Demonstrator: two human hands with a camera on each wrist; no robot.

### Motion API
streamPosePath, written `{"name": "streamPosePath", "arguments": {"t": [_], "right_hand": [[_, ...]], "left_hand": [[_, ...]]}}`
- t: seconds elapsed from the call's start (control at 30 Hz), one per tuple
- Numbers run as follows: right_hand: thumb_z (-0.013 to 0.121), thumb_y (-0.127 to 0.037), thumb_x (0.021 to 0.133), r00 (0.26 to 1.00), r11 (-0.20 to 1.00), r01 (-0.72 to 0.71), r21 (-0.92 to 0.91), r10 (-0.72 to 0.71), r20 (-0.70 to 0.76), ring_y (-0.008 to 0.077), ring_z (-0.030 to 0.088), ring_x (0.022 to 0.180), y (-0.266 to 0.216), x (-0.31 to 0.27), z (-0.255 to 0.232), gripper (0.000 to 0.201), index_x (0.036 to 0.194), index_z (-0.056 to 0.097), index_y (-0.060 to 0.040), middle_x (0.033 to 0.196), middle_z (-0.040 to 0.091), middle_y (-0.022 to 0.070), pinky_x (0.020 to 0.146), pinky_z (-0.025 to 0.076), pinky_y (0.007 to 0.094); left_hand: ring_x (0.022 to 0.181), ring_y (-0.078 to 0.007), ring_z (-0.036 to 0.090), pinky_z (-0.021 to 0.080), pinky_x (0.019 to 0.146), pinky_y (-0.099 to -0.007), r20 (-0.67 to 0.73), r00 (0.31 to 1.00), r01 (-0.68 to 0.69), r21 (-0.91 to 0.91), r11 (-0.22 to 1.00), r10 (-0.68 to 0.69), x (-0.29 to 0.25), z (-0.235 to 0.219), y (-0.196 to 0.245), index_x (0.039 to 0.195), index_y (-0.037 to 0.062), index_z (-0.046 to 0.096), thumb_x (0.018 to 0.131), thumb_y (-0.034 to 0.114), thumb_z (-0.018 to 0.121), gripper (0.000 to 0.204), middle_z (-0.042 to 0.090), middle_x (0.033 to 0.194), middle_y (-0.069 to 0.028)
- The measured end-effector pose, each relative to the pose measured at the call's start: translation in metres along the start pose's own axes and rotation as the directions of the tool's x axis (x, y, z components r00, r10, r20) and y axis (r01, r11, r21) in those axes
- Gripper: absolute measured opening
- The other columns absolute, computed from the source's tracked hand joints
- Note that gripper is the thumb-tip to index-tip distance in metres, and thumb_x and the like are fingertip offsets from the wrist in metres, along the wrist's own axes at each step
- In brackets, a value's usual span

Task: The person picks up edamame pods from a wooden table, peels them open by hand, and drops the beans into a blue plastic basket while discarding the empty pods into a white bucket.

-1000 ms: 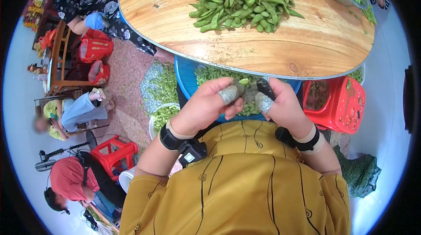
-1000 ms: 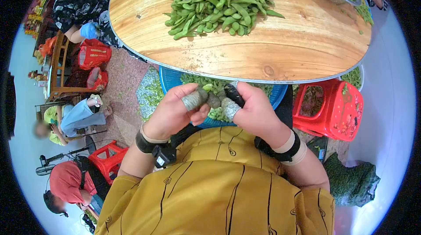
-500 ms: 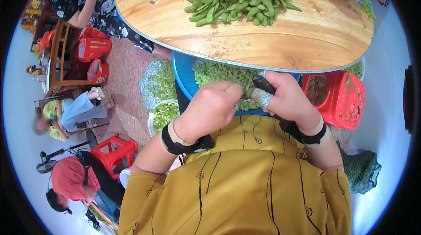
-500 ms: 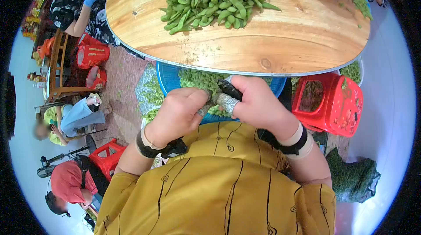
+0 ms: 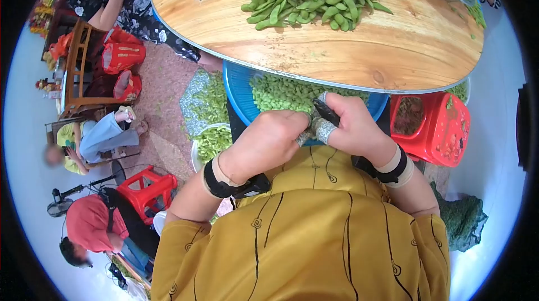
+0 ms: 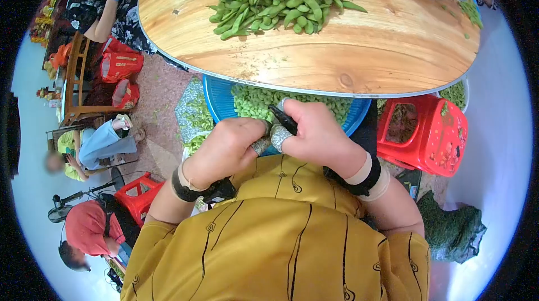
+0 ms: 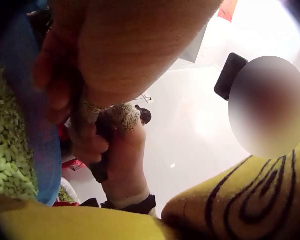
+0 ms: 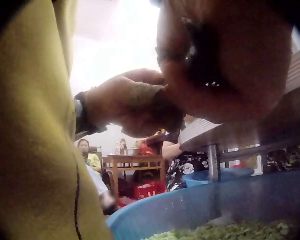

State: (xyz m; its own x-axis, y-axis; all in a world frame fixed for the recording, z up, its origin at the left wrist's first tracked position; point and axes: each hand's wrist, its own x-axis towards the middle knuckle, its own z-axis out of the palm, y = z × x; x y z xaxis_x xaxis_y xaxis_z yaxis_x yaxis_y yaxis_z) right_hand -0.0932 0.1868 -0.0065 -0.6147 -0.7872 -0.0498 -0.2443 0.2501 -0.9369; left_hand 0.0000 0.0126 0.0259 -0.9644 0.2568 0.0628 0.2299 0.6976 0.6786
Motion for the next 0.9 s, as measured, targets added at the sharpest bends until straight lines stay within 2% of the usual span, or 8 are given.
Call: {"name": "streamPosePath", "arguments": {"t": [0.27, 0.43, 0.53, 0.63, 0.67, 0.77, 0.83, 0.9], "right_hand": [[0.061, -0.01, 0.068, 0.99, 0.999, 0.007, 0.052, 0.0, -0.138, 0.0309, 0.048, 0.054, 0.009, 0.003, 0.012, 0.02, 0.081, 0.051, 0.0015, 0.062, 0.05, 0.0195, 0.054, 0.042, 0.0352], [0.061, -0.009, 0.073, 0.993, 0.972, -0.092, 0.218, 0.107, -0.055, 0.0321, 0.052, 0.06, 0.004, -0.002, 0.008, 0.017, 0.085, 0.056, 0.0019, 0.067, 0.054, 0.0189, 0.058, 0.044, 0.0362], [0.061, -0.009, 0.074, 0.998, 0.997, -0.065, 0.03, 0.064, 0.022, 0.0348, 0.055, 0.064, 0.003, -0.004, 0.0, 0.015, 0.085, 0.058, 0.0011, 0.073, 0.058, 0.0188, 0.06, 0.045, 0.0387], [0.06, -0.009, 0.073, 0.993, 0.981, 0.122, -0.149, -0.121, 0.013, 0.0382, 0.057, 0.069, 0.017, -0.003, 0.007, 0.014, 0.084, 0.059, -0.0001, 0.077, 0.06, 0.0191, 0.062, 0.047, 0.0419], [0.06, -0.009, 0.073, 0.969, 0.954, 0.23, -0.191, -0.243, -0.049, 0.0399, 0.058, 0.072, 0.02, -0.002, 0.01, 0.014, 0.083, 0.059, -0.0007, 0.077, 0.06, 0.0192, 0.064, 0.047, 0.0435], [0.058, -0.009, 0.071, 0.996, 0.955, 0.083, -0.284, -0.069, 0.057, 0.0415, 0.057, 0.071, 0.006, -0.002, 0.005, 0.013, 0.08, 0.056, 0.0, 0.074, 0.058, 0.0207, 0.065, 0.046, 0.0467], [0.058, -0.01, 0.072, 0.996, 0.949, 0.057, -0.309, -0.035, 0.078, 0.0416, 0.056, 0.071, 0.002, -0.006, 0.004, 0.013, 0.079, 0.055, 0.0003, 0.074, 0.057, 0.0213, 0.065, 0.046, 0.0472], [0.058, -0.011, 0.072, 0.998, 0.94, 0.058, -0.336, -0.043, 0.053, 0.0418, 0.056, 0.07, 0.001, -0.011, 0.001, 0.014, 0.08, 0.054, 0.0007, 0.074, 0.057, 0.0222, 0.064, 0.046, 0.0478]], "left_hand": [[0.072, -0.0409, 0.056, 0.046, 0.062, -0.0461, -0.038, 0.99, 0.137, -0.005, 0.99, -0.138, -0.002, 0.003, 0.005, 0.08, -0.0008, 0.051, 0.07, -0.001, 0.057, 0.012, 0.054, 0.073, -0.02], [0.071, -0.0413, 0.058, 0.047, 0.061, -0.0464, -0.084, 0.98, 0.178, -0.023, 0.984, -0.18, -0.011, -0.01, 0.002, 0.078, -0.0004, 0.053, 0.076, 0.004, 0.06, 0.009, 0.055, 0.07, -0.0207], [0.063, -0.0334, 0.063, 0.051, 0.058, -0.0428, 0.152, 0.846, 0.333, 0.598, 0.729, -0.512, -0.048, -0.027, -0.019, 0.073, 0.0044, 0.064, 0.076, 0.015, 0.062, 0.011, 0.062, 0.068, -0.0154], [0.061, -0.0326, 0.064, 0.051, 0.057, -0.0421, 0.197, 0.746, 0.293, 0.759, 0.581, -0.635, -0.06, -0.042, -0.027, 0.072, 0.005, 0.065, 0.076, 0.019, 0.063, 0.014, 0.062, 0.067, -0.0141], [0.065, -0.0328, 0.063, 0.051, 0.059, -0.0422, 0.117, 0.804, 0.349, 0.702, 0.621, -0.584, -0.053, -0.046, -0.024, 0.074, 0.0048, 0.064, 0.075, 0.019, 0.066, 0.014, 0.062, 0.07, -0.0148], [0.071, -0.0321, 0.063, 0.05, 0.062, -0.0414, -0.271, 0.918, 0.389, 0.48, 0.786, -0.288, -0.008, -0.055, -0.004, 0.085, 0.004, 0.061, 0.073, 0.018, 0.069, 0.02, 0.063, 0.078, -0.0144], [0.07, -0.0329, 0.062, 0.05, 0.062, -0.042, -0.536, 0.844, 0.316, 0.453, 0.834, -0.028, 0.027, -0.051, -0.001, 0.091, 0.0042, 0.058, 0.073, 0.015, 0.069, 0.024, 0.061, 0.078, -0.0138], [0.071, -0.0336, 0.061, 0.05, 0.062, -0.0423, -0.558, 0.83, 0.355, 0.501, 0.789, -0.019, 0.054, -0.051, -0.005, 0.092, 0.005, 0.057, 0.072, 0.013, 0.068, 0.023, 0.06, 0.077, -0.0138]]}}
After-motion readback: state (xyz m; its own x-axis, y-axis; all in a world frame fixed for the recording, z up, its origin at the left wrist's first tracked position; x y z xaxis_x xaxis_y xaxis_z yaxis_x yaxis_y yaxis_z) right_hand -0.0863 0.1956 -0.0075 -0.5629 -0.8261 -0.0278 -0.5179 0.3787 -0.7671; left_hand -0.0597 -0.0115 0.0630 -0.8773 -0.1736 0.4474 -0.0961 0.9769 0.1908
